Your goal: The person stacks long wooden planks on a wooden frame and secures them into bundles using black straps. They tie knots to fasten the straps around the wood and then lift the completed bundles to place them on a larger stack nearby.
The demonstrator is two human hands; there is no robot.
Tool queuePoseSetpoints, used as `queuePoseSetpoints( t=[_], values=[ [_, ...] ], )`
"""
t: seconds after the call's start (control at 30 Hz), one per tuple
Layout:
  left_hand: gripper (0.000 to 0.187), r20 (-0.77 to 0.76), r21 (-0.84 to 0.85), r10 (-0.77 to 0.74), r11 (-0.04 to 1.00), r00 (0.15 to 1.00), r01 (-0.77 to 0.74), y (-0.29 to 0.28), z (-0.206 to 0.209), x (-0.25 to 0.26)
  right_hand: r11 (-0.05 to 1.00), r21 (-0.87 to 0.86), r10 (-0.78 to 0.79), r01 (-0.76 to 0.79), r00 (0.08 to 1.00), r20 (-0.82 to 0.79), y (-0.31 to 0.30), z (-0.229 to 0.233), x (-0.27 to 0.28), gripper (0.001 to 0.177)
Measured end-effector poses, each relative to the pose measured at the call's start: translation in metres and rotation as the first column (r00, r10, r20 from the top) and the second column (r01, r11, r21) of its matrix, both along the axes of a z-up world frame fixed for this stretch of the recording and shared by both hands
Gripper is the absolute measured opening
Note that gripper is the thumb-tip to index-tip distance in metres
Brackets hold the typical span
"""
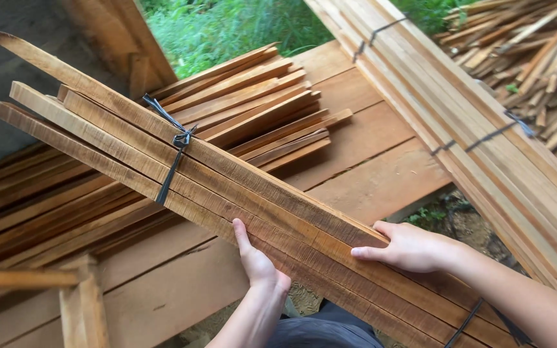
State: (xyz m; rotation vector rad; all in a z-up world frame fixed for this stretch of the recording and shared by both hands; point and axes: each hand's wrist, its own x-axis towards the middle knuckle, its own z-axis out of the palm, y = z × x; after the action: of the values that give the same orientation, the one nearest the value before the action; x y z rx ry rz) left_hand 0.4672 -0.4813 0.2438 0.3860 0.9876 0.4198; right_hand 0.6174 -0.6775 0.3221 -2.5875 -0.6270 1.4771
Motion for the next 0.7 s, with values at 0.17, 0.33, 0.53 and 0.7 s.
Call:
queuePoseSetpoints(
  t=[0.17,0.33,0.53,0.7],
  values=[
    [0.098,-0.007,-0.004,-0.088,0.996,0.996,0.088,-0.031,0.005,0.048,0.991,0.077,-0.108,0.11,0.994,-0.022,-0.053,-0.022,0.028,0.088],
    [0.094,0.049,-0.029,-0.19,0.981,0.981,0.192,-0.078,-0.017,0.106,0.98,0.047,-0.194,0.195,0.98,-0.042,-0.11,-0.029,0.065,0.087],
    [0.087,0.163,-0.049,-0.18,0.98,0.97,0.19,-0.154,-0.033,0.187,0.973,0.023,-0.226,0.228,0.972,-0.066,-0.197,-0.052,0.134,0.091],
    [0.083,0.045,-0.012,-0.208,0.978,0.977,0.208,-0.216,-0.035,0.253,0.97,0.005,-0.242,0.243,0.969,-0.044,-0.26,-0.057,0.193,0.097]
  ],
)
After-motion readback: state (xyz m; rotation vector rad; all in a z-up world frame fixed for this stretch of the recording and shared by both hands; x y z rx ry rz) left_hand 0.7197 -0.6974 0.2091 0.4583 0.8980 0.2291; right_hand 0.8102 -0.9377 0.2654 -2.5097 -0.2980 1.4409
